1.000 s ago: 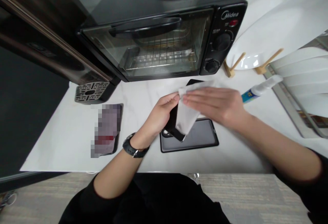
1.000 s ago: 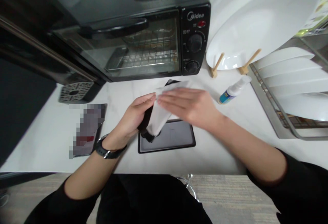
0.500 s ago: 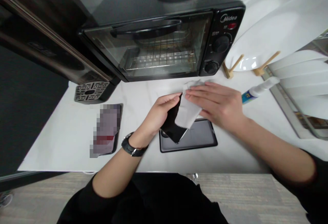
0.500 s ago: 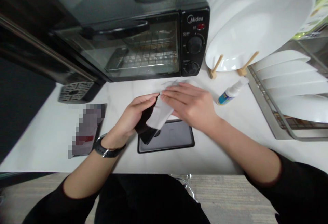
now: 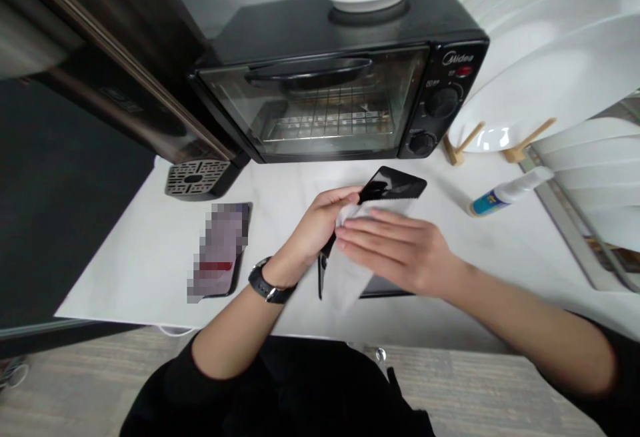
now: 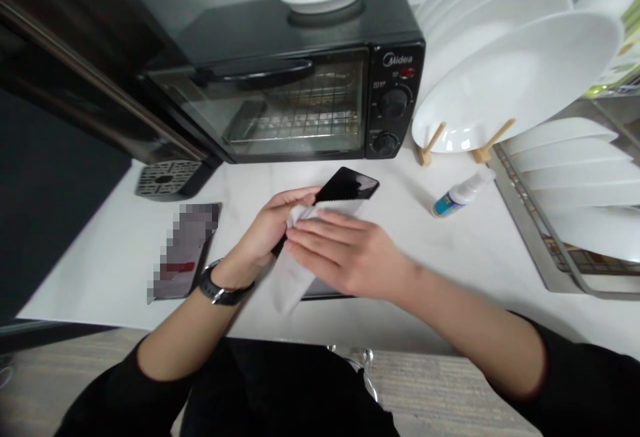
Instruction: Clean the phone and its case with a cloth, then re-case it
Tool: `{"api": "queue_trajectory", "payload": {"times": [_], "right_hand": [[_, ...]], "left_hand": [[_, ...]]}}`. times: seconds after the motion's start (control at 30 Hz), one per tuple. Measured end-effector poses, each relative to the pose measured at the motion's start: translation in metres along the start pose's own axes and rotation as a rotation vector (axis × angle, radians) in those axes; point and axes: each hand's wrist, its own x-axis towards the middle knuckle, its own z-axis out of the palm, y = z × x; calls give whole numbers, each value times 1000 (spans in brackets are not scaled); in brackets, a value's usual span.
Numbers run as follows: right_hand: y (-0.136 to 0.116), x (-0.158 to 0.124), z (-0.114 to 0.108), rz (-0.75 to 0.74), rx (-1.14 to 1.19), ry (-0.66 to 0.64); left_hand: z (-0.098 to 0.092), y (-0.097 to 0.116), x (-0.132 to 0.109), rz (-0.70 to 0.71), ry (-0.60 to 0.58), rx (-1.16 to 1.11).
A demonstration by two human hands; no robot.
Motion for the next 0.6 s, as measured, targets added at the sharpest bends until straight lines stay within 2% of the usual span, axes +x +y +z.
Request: {"api": "queue_trajectory", "payload": {"times": [0.07,0.23,0.37,0.47,0.6], "right_hand": [[1,-1,1,-25,24,-18],[25,-6,-7,147,-14,14],[8,-2,-8,32,-9,39],[-6,2,-4,2,-85,23],[0,4,-2,9,-129,-31]], "left_hand": [[1,0,1,17,-5,-9],[0,4,2,-8,-52,-60],[-3,9,-5,-126,-128,-121],[0,9,-12,-203,-172,-227],[7,6,-16,-192,-50,-266]]}}
